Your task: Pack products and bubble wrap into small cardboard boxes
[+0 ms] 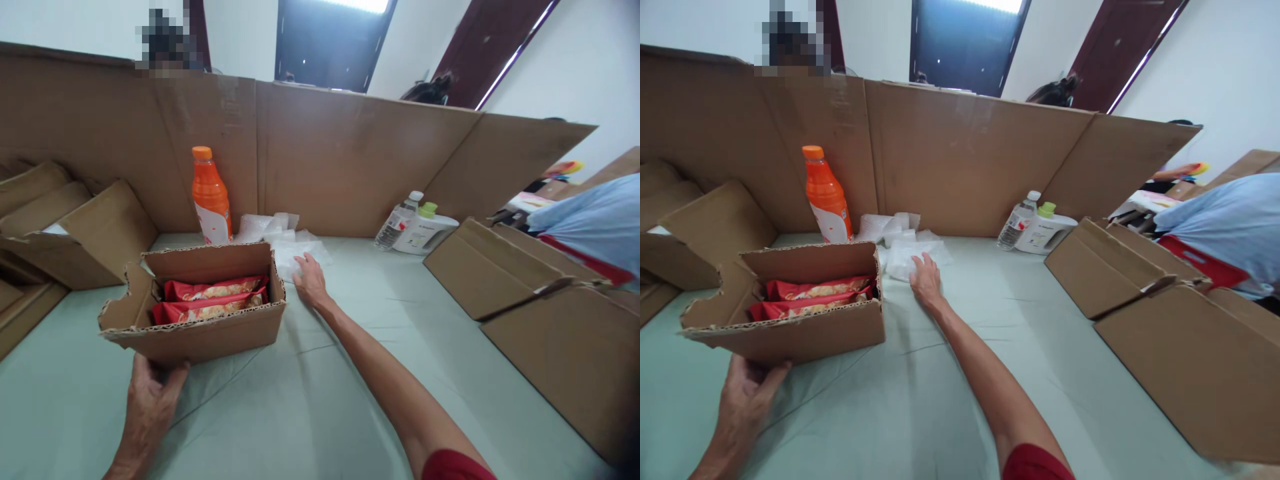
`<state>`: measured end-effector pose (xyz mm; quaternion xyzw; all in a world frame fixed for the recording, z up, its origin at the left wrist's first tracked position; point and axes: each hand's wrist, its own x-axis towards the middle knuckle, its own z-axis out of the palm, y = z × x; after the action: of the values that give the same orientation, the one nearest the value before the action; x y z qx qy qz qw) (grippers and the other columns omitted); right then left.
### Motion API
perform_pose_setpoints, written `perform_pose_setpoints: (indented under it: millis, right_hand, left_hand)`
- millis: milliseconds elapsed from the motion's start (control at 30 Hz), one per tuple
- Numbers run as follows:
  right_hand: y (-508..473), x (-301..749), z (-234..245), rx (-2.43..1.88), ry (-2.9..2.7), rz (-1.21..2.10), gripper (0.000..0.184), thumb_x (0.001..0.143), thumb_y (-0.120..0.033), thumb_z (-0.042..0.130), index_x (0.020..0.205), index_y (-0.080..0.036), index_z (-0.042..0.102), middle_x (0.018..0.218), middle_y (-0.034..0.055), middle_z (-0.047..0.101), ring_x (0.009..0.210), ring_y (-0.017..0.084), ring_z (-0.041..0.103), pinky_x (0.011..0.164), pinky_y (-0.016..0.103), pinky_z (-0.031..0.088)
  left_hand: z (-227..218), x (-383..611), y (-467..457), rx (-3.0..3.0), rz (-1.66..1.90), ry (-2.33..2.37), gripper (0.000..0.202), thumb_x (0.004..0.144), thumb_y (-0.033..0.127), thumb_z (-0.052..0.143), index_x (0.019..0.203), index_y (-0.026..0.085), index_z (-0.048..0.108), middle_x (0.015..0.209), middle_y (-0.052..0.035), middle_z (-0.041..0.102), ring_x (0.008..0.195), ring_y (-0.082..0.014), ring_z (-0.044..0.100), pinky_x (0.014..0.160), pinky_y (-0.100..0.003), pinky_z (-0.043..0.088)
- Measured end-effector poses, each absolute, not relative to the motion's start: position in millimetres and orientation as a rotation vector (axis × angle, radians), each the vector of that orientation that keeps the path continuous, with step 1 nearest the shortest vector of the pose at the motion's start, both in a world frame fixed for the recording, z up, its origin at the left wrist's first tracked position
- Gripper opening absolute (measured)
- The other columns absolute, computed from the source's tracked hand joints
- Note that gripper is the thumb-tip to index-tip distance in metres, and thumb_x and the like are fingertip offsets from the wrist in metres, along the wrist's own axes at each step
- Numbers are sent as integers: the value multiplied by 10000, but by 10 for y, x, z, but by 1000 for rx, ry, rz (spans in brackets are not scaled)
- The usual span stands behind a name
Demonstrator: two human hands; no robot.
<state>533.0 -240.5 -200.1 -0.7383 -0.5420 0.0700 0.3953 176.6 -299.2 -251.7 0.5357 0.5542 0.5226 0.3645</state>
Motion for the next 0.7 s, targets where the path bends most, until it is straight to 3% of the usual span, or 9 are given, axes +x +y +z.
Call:
perform_pose_setpoints:
  millis: [100, 333, 433, 600, 700]
  right_hand:
    - [-2276, 5397, -1907, -1854, -1332, 128, 312, 736, -25, 532, 932, -153, 739, 1385, 160, 578, 1242, 303, 570, 1109, 497, 406]
    - [-3123, 5695, -1300, -1549, -1340, -18, 383, 752, -40, 420, 903, -196, 735, 1460, 92, 512, 1234, 234, 597, 1085, 444, 446]
    - [-3775, 5513, -1134, -1434, -1598, 238, 372, 770, -53, 448, 904, -232, 745, 1417, 53, 577, 1252, 217, 599, 1103, 438, 431]
    - [-4752, 4890, -1237, -1340, -1921, 992, 385, 893, -110, 481, 1144, -275, 720, 1288, 42, 694, 1230, 194, 627, 1068, 410, 471]
    - [-5196, 4712, -1403, -1455, -1701, 984, 301, 939, -182, 505, 1124, -268, 727, 1200, 44, 735, 1154, 200, 667, 1032, 396, 498]
  left_hand:
    - [-2453, 1791, -2998, 1307, 1306, 1449, 599, 644, 419, 776, 1149, 222, 520, 1073, -61, 610, 1060, -287, 597, 1000, -485, 471]
    - [-2280, 1866, -3031, 1418, 1306, 1440, 469, 671, 401, 720, 1056, 211, 533, 942, -30, 594, 926, -244, 602, 905, -414, 518]
    - [-2243, 1852, -3034, 1464, 1290, 1411, 477, 679, 368, 712, 1086, 209, 524, 966, -35, 596, 931, -235, 598, 898, -406, 520]
    - [-2231, 1802, -3006, 1439, 1390, 1332, 590, 657, 291, 715, 1206, 188, 523, 1072, -67, 616, 981, -219, 620, 926, -392, 527]
    - [-2262, 1773, -2987, 1401, 1432, 1257, 640, 651, 237, 703, 1261, 199, 517, 1150, -83, 623, 1042, -217, 638, 961, -392, 525]
